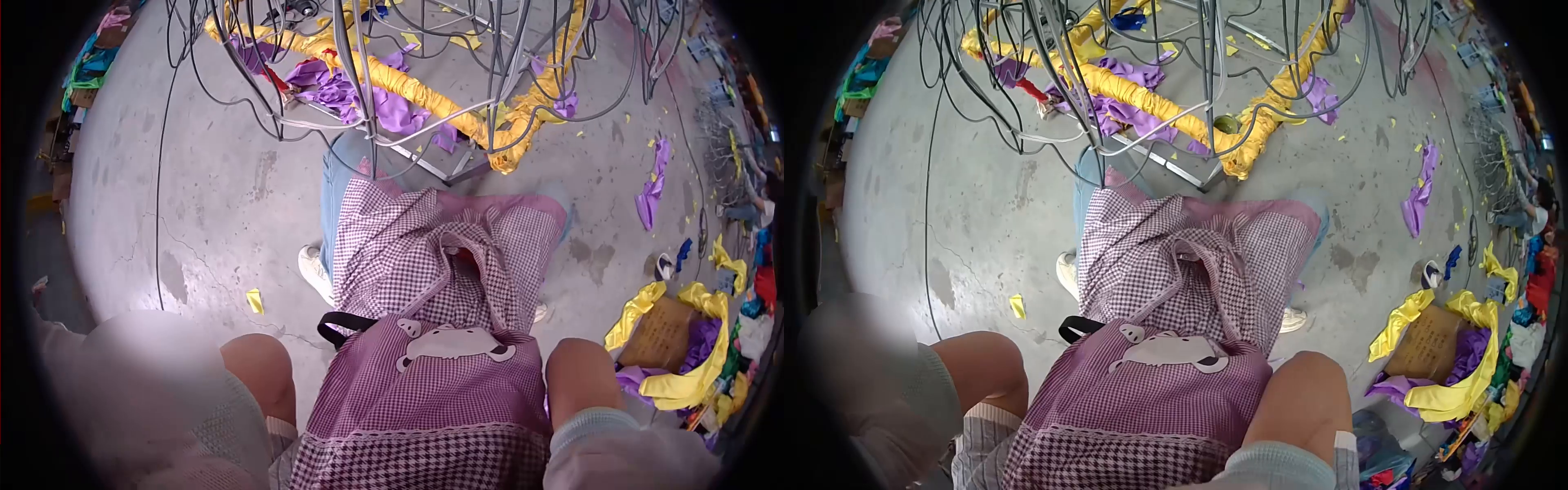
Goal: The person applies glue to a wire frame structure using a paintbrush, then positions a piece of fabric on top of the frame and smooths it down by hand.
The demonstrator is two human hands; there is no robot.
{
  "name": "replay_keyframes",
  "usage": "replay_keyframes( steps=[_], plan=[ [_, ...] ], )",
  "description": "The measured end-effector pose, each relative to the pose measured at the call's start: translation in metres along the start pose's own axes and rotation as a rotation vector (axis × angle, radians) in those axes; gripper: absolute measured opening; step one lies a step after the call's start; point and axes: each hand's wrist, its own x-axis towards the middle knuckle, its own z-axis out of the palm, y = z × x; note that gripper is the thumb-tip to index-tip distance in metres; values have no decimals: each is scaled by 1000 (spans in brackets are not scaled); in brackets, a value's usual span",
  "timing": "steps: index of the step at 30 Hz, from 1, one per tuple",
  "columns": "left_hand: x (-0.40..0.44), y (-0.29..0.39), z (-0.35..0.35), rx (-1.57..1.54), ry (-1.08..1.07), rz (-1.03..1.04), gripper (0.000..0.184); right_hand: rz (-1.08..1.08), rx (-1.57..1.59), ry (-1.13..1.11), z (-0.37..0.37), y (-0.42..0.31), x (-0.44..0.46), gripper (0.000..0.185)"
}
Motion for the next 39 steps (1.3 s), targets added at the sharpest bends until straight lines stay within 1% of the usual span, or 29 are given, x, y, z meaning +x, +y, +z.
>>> replay_keyframes(
  steps=[3,5,10,12,14,15,17,19,20,22,24,25,27,28,29,30,32,34,35,37,39],
  plan=[
    [4,1,-4,-14,2,7,40,-36,-36,31,7,-24,-11,41],
    [1,0,-5,-13,39,25,39,-56,-65,12,14,-18,-16,42],
    [14,-14,7,-65,47,52,36,-136,-150,62,31,-17,-12,43],
    [21,-18,15,-62,84,79,35,-167,-173,38,22,-9,1,43],
    [28,-22,22,-72,128,97,34,-192,-210,16,33,38,44,43],
    [29,-24,21,-76,157,112,34,-207,-229,-3,34,50,63,43],
    [36,-26,28,-80,216,150,33,-245,-262,-48,43,55,75,44],
    [40,-28,31,-80,273,170,32,-148,-303,64,24,67,81,44],
    [39,-27,27,-76,291,174,32,-152,-306,49,14,72,90,44],
    [44,-29,22,-47,317,175,31,-88,-604,22,-4,89,119,46],
    [46,-27,21,-11,344,159,30,-75,-715,-49,-27,96,156,44],
    [52,-31,21,8,357,155,30,-53,-777,35,-36,100,178,41],
    [63,-33,25,38,370,162,29,-190,-793,-57,-54,110,239,36],
    [65,-33,21,54,376,173,29,-232,-909,-85,-54,113,272,35],
    [83,-36,36,69,379,183,29,-274,-1025,-106,-55,116,304,33],
    [87,-37,29,85,382,194,29,-412,-1402,-235,-67,116,340,38],
    [102,-40,31,105,387,224,28,-503,-1950,-297,-92,128,402,49],
    [106,-46,14,118,395,249,28,-540,-2195,-235,-126,150,447,59],
    [109,-53,20,120,393,257,28,-583,-2434,-263,-127,154,461,67],
    [112,-72,36,272,349,-116,20,-549,-2571,-306,-120,161,468,70],
    [104,-74,36,283,222,-152,26,-702,-2470,-320,-113,159,460,65]
  ],
)
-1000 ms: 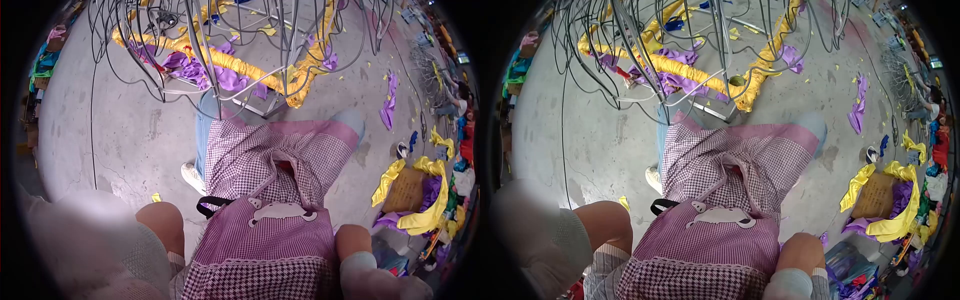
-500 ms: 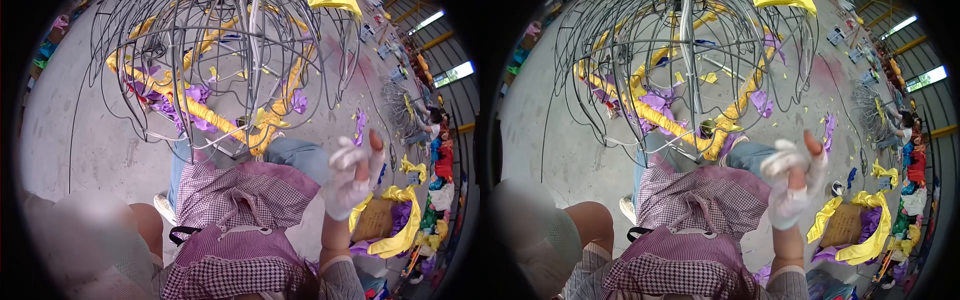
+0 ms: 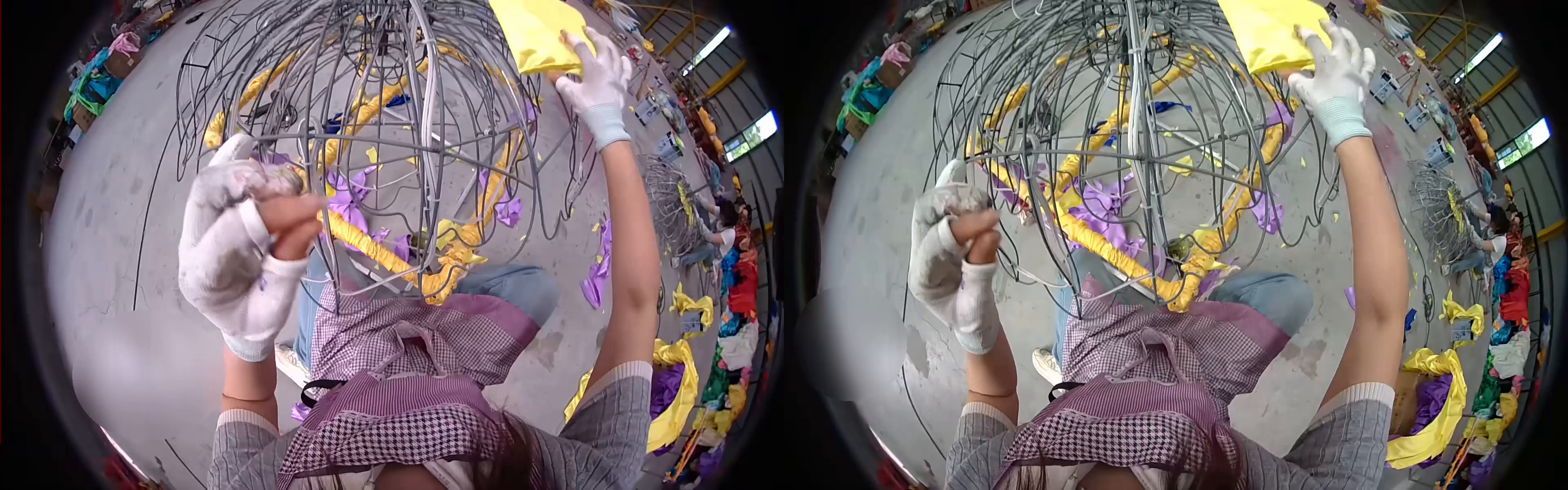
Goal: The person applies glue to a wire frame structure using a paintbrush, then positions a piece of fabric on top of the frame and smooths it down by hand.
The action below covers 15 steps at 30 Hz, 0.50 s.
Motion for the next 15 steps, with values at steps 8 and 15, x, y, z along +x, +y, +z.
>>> replay_keyframes(
  steps=[8,15],
  plan=[
    [-104,-19,41,-519,-505,-442,16,-135,1017,80,-137,-71,-214,14],
    [-160,-20,51,-660,-782,-739,18,1396,1527,-795,-10,-166,-411,38]
  ],
)
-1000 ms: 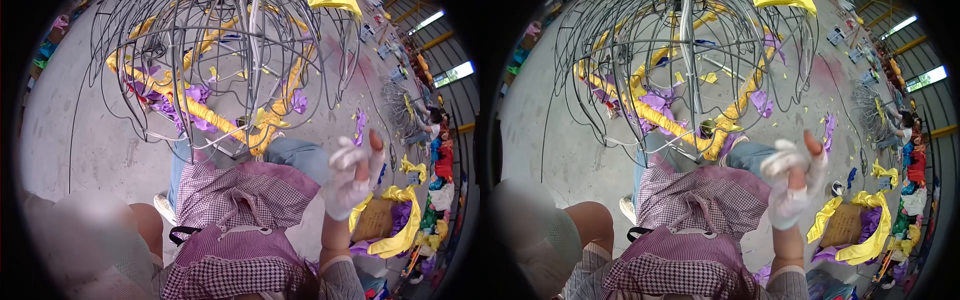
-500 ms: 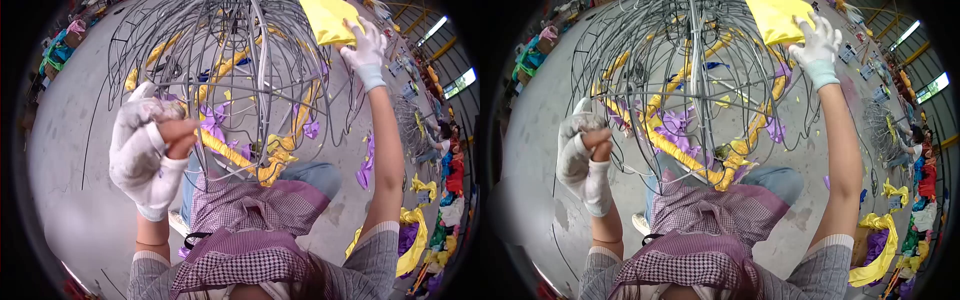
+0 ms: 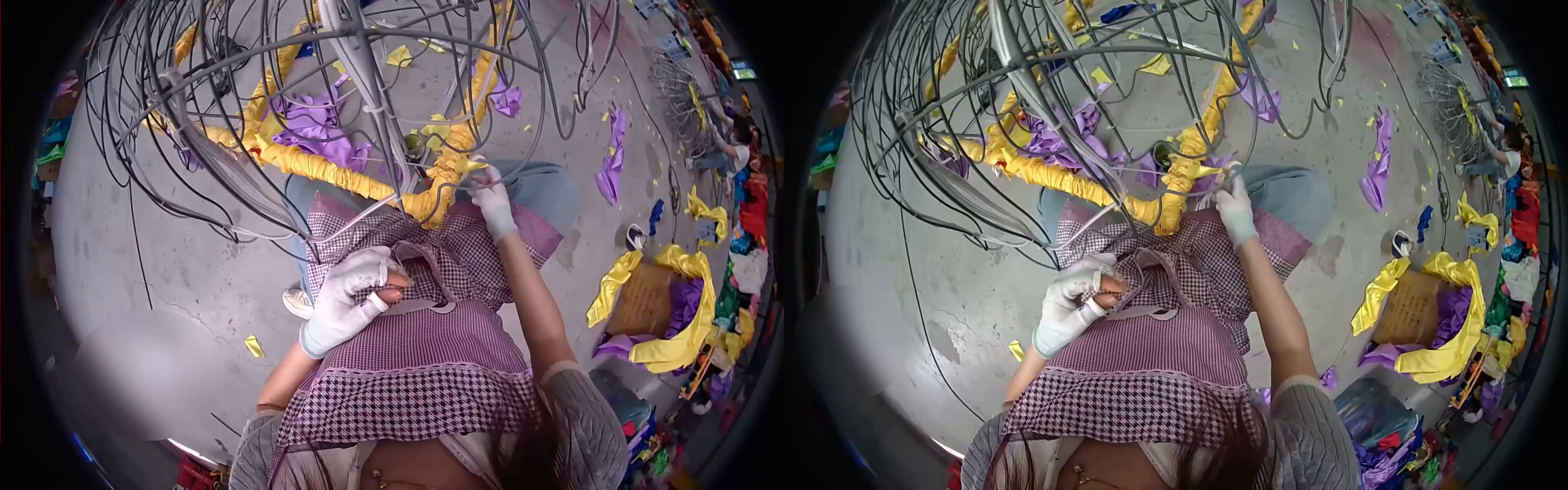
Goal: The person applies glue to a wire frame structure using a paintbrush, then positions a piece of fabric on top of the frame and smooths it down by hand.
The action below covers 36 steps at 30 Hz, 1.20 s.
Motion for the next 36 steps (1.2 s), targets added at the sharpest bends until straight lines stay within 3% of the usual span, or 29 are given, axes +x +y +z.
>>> replay_keyframes(
  steps=[2,3,6,13,16,29,33,35,36],
  plan=[
    [2,-8,5,51,-45,-15,18,-113,-538,-95,-9,82,79,50],
    [2,-10,7,82,-63,-23,18,-109,-530,-101,0,97,95,50],
    [-1,-14,16,107,-37,-38,18,-51,363,-154,49,123,110,27],
    [-2,-13,33,85,39,-91,17,68,32,-571,76,142,116,24],
    [1,-15,34,78,37,-122,15,-11,213,-498,92,153,119,24],
    [7,-19,28,45,90,4,18,284,560,-561,74,79,95,37],
    [15,-13,24,-120,-13,3,18,388,686,-474,37,47,118,42],
    [32,-9,20,-243,-180,35,19,431,765,-406,21,35,108,44],
    [38,-10,22,-239,-206,43,19,412,777,-389,-5,56,110,44]
  ],
)
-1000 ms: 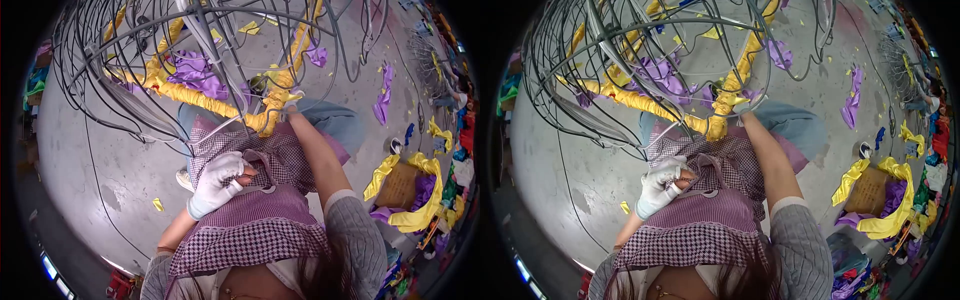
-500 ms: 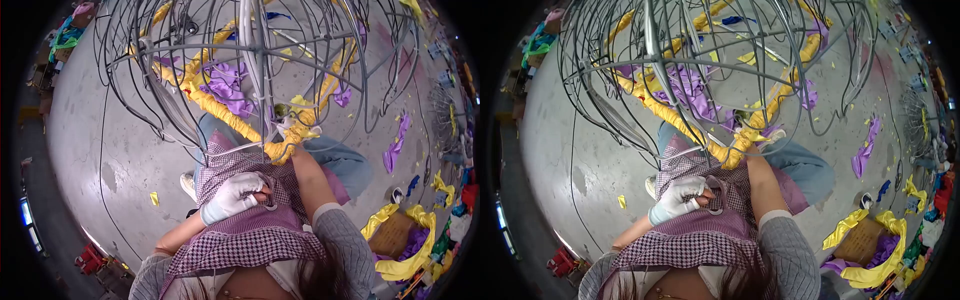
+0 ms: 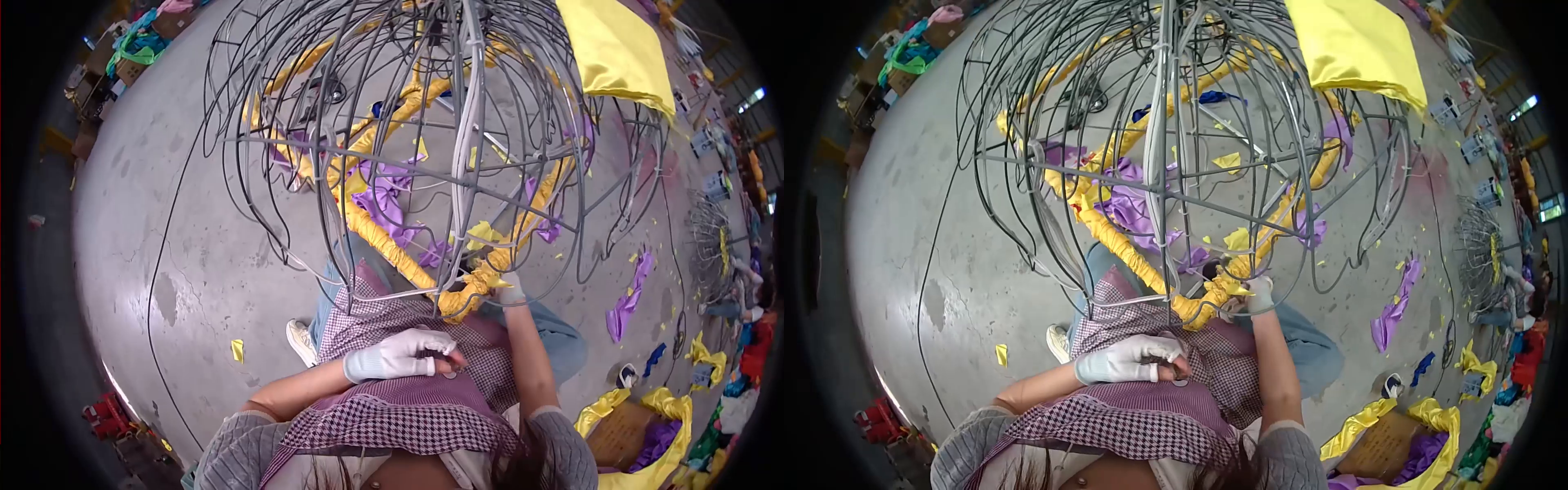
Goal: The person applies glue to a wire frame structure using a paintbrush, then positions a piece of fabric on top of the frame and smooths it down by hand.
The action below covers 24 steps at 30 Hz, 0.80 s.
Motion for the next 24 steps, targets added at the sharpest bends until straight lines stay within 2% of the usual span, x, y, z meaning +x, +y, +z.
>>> replay_keyframes(
  steps=[2,3,4,5,7,9,10,12,13,14,15,17,19,20,21,24],
  plan=[
    [13,-6,5,-187,-105,-120,22,-78,-68,-368,-55,-12,-12,38],
    [21,-1,5,-213,-162,-189,26,-106,-67,-354,-21,-33,-78,38],
    [29,3,7,-236,-220,-259,31,-332,-186,51,60,-46,-124,26],
    [37,-4,12,-233,-251,-254,31,-412,-176,3,96,-60,-160,25],
    [50,-26,30,-330,-187,-250,38,-499,-318,48,151,-88,-219,25],
    [73,-13,43,-80,-286,-298,40,-521,-401,23,213,-121,-280,24],
    [83,0,51,-85,-308,-300,40,-551,-376,-39,223,-137,-305,25],
    [102,35,68,100,-292,-132,41,-602,-401,-280,265,-170,-345,29],
    [112,55,75,152,-281,-93,43,-781,-329,-133,299,-170,-361,37],
    [122,76,80,205,-264,-54,45,-671,-402,-295,296,-198,-378,45],
    [131,97,85,252,-234,-43,38,-668,-410,-299,310,-207,-385,45],
    [148,113,88,319,-154,29,30,-952,-493,-102,338,-226,-393,51],
    [156,125,80,-2,-134,101,26,-653,-926,-822,374,-253,-374,49],
    [161,144,69,128,-107,134,24,-810,-1270,-838,385,-265,-370,49],
    [159,161,60,161,-86,126,21,-798,-1265,-859,395,-271,-364,49],
    [153,212,34,143,-6,63,22,-1308,-1610,-1252,427,-276,-340,57]
  ],
)
